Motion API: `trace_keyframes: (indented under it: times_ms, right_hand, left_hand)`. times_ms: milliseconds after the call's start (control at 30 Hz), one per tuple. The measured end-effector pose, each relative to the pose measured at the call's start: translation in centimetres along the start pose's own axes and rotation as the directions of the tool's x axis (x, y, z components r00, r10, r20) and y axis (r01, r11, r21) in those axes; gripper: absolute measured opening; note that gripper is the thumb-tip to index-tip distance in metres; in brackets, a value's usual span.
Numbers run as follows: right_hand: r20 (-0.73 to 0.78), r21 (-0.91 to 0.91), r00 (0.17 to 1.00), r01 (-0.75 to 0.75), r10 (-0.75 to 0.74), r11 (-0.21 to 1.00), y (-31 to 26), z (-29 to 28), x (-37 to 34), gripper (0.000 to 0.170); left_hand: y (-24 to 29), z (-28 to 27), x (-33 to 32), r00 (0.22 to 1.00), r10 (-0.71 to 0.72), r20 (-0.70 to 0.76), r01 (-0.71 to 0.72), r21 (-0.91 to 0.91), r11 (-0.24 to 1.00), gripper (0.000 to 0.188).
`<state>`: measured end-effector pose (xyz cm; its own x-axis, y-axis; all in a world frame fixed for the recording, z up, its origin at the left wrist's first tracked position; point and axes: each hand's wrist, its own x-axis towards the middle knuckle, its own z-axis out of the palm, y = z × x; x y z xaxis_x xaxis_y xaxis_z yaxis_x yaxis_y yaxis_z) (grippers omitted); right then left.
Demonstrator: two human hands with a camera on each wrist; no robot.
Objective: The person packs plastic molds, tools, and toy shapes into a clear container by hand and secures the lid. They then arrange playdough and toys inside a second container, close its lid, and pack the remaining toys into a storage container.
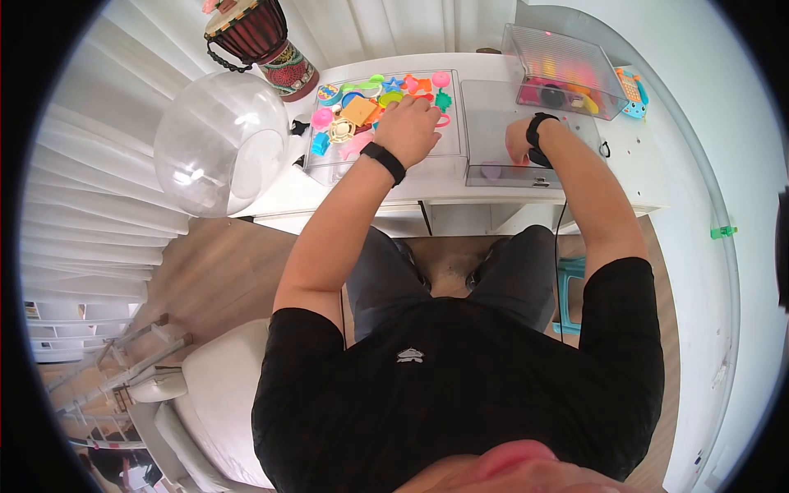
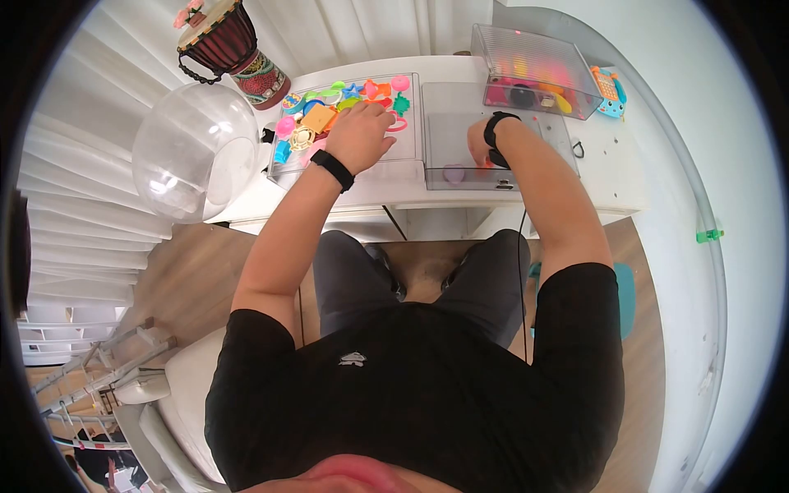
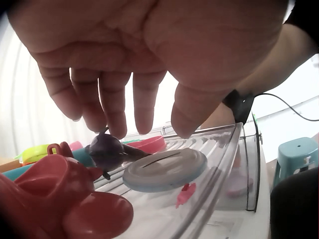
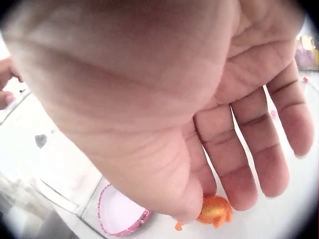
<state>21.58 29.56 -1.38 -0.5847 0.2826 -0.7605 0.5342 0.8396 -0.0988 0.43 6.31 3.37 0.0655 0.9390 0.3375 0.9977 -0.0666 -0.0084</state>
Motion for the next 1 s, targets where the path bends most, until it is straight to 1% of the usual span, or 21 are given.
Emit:
trace_keyframes:
  times_ms: [67,133,167,233,267,300,333,367,400,467,500,533,567,600,633,700,767,800,867,933,1000]
  right_hand:
    - [-0.012,-0.003,1.0,0.004,-0.004,1.0,-0.1,0.0,-0.6,0.021]
    - [-0.095,0.082,0.994,0.062,-0.054,0.995,0.2,0.0,-1.1,0.02]
    - [-0.094,0.082,0.994,0.063,-0.055,0.995,0.5,0.2,-1.6,0.02]
    - [-0.292,0.259,0.956,0.103,-0.024,0.96,1.1,0.5,-3.0,0.021]
    - [-0.289,0.26,0.957,0.103,-0.024,0.96,1.2,0.7,-3.9,0.021]
    - [-0.441,0.3,0.898,0.163,-0.015,0.94,0.9,1.0,-5.4,0.022]
    - [-0.579,0.328,0.815,0.227,0.005,0.917,0.9,1.3,-6.2,0.023]
    - [-0.63,0.372,0.777,0.287,0.013,0.883,1.3,1.8,-6.3,0.022]
    - [-0.628,0.372,0.778,0.285,0.013,0.884,1.1,2.0,-6.7,0.022]
    - [-0.806,0.322,0.593,0.428,0.007,0.845,0.6,3.0,-7.9,0.018]
    - [-0.847,0.324,0.531,0.49,0.017,0.81,0.3,3.6,-7.9,0.017]
    - [-0.845,0.323,0.534,0.488,0.016,0.811,-0.6,4.0,-8.7,0.017]
    - [-0.84,0.417,0.534,0.529,0.092,0.739,-1.7,4.3,-9.5,0.016]
    - [-0.825,0.503,0.539,0.565,0.168,0.654,-2.7,4.7,-10.2,0.016]
    - [-0.824,0.503,0.541,0.564,0.168,0.655,-3.4,5.3,-10.4,0.016]
    - [-0.843,0.512,0.508,0.654,0.179,0.557,-4.7,6.6,-10.6,0.017]
    - [-0.845,0.508,0.506,0.655,0.174,0.559,-6.0,7.8,-11.0,0.016]
    - [-0.847,0.503,0.505,0.658,0.167,0.56,-6.6,8.4,-11.2,0.016]
    - [-0.853,0.498,0.494,0.675,0.168,0.544,-7.6,9.4,-11.5,0.014]
    - [-0.86,0.476,0.493,0.676,0.134,0.562,-8.4,10.0,-12.4,0.014]
    - [-0.854,0.491,0.499,0.686,0.143,0.537,-8.8,11.1,-12.8,0.014]
  left_hand:
    - [0.0,0.0,0.0,1.0,0.018,-0.019,-0.018,0.012,1.0,0.032]
    - [-0.2,-0.1,0.1,1.0,0.014,-0.027,-0.014,0.004,1.0,0.031]
    - [-0.2,0.0,0.1,0.999,0.009,-0.035,-0.009,-0.005,1.0,0.03]
    - [-0.7,0.1,0.0,0.998,0.013,-0.067,-0.014,-0.013,1.0,0.028]
    - [-0.9,0.1,0.0,0.995,0.019,-0.103,-0.021,-0.021,1.0,0.026]
    - [-1.1,0.1,0.1,0.995,0.018,-0.101,-0.02,-0.023,1.0,0.026]
    - [-1.3,-0.1,0.2,0.994,0.013,-0.109,-0.015,-0.018,1.0,0.025]
    - [-1.4,-0.2,0.3,0.993,0.008,-0.116,-0.009,-0.014,1.0,0.024]
    - [-1.5,-0.2,0.5,0.993,0.006,-0.115,-0.008,-0.017,1.0,0.024]
    - [-1.6,-0.2,1.0,0.991,0.017,-0.133,-0.021,-0.033,0.999,0.024]
    - [-1.6,-0.3,1.4,0.991,0.014,-0.134,-0.018,-0.035,0.999,0.024]
    - [-1.4,-0.3,1.8,0.997,0.014,-0.072,-0.015,-0.014,1.0,0.023]
    - [-1.3,-0.3,2.1,1.0,0.012,-0.01,-0.012,0.006,1.0,0.023]
    - [-1.3,0.1,2.5,1.0,0.01,-0.01,-0.01,0.003,1.0,0.023]
    - [-1.4,0.5,2.9,0.999,0.031,0.015,-0.031,0.024,0.999,0.021]
    - [-1.3,1.0,3.6,0.998,0.053,0.04,-0.055,0.043,0.998,0.019]
    - [-1.0,1.0,4.3,0.989,0.012,0.15,-0.021,0.064,0.998,0.018]
    - [-0.9,0.8,4.5,0.988,0.017,0.152,-0.027,0.064,0.998,0.018]
    - [-0.8,0.4,4.6,0.967,-0.033,0.253,0.016,0.067,0.998,0.023]
    - [-0.6,0.1,4.6,0.961,-0.037,0.275,0.02,0.064,0.998,0.023]
    - [-0.6,-0.1,4.5,0.954,-0.043,0.296,0.026,0.062,0.998,0.022]
